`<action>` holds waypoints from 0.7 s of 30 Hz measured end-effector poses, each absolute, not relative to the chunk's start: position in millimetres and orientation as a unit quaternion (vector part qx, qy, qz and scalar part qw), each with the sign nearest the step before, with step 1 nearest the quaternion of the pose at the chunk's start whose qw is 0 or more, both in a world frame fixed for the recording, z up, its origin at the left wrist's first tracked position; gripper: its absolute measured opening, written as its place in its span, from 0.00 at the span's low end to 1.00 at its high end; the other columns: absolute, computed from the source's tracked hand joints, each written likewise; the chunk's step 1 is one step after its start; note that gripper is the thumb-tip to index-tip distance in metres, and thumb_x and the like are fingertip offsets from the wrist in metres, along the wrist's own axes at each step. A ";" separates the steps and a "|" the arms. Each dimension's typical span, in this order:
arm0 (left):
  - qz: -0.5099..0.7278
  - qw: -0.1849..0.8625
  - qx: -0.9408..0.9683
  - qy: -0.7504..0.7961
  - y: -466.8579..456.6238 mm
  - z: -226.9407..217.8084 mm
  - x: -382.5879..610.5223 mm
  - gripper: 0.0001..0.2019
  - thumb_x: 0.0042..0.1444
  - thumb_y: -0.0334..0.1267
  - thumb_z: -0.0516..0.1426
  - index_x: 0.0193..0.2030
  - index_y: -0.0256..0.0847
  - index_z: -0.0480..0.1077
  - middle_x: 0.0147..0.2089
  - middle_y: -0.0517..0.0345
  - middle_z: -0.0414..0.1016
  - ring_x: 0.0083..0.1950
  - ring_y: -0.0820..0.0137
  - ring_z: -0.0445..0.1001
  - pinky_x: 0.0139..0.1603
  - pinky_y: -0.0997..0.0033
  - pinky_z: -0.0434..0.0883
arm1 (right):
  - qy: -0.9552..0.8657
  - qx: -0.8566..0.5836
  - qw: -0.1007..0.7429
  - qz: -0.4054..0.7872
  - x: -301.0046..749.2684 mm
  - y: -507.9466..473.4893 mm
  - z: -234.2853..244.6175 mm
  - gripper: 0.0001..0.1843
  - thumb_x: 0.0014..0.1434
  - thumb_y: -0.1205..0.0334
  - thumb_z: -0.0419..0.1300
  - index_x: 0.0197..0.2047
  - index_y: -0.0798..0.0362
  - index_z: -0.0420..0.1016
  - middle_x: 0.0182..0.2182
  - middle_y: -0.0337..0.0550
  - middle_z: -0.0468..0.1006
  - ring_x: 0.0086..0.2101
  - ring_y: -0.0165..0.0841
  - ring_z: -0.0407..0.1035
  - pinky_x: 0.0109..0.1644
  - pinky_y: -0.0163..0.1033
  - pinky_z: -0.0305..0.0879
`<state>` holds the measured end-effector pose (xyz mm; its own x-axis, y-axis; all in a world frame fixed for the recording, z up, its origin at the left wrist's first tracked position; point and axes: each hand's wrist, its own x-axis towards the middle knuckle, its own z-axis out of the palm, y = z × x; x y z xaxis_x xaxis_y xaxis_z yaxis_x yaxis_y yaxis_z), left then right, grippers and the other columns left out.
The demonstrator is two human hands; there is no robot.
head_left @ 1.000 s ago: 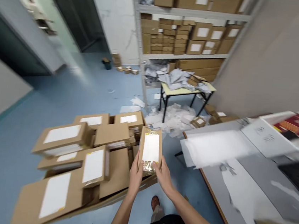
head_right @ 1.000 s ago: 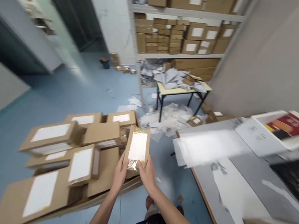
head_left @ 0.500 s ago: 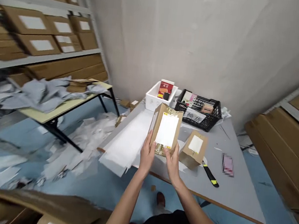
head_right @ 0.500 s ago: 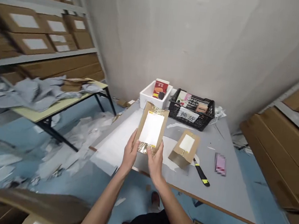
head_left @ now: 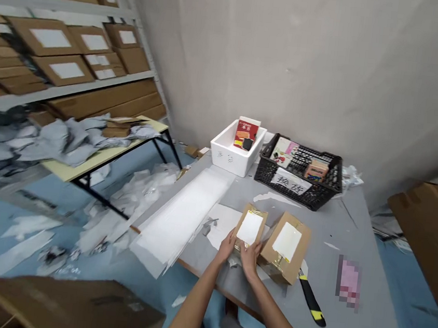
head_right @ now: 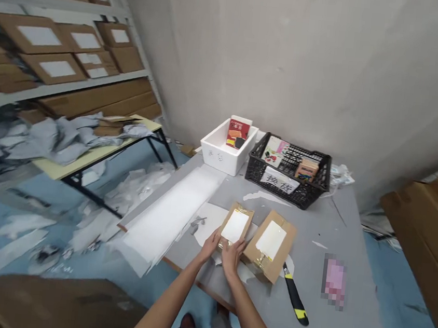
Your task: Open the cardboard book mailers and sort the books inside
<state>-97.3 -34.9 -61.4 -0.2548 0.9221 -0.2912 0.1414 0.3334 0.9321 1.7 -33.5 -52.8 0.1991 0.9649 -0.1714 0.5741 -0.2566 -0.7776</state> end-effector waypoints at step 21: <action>0.437 -0.127 -0.197 0.868 -479.0 -12.8 -233.0 0.19 0.59 0.40 0.47 0.55 0.37 0.63 0.53 0.43 0.67 0.55 0.61 0.68 0.57 0.58 0.65 | -0.757 -0.113 -0.015 0.643 -235.2 -311.3 -18.7 0.39 0.49 0.39 0.52 0.55 0.60 0.67 0.53 0.61 0.70 0.53 0.47 0.66 0.58 0.53 0.57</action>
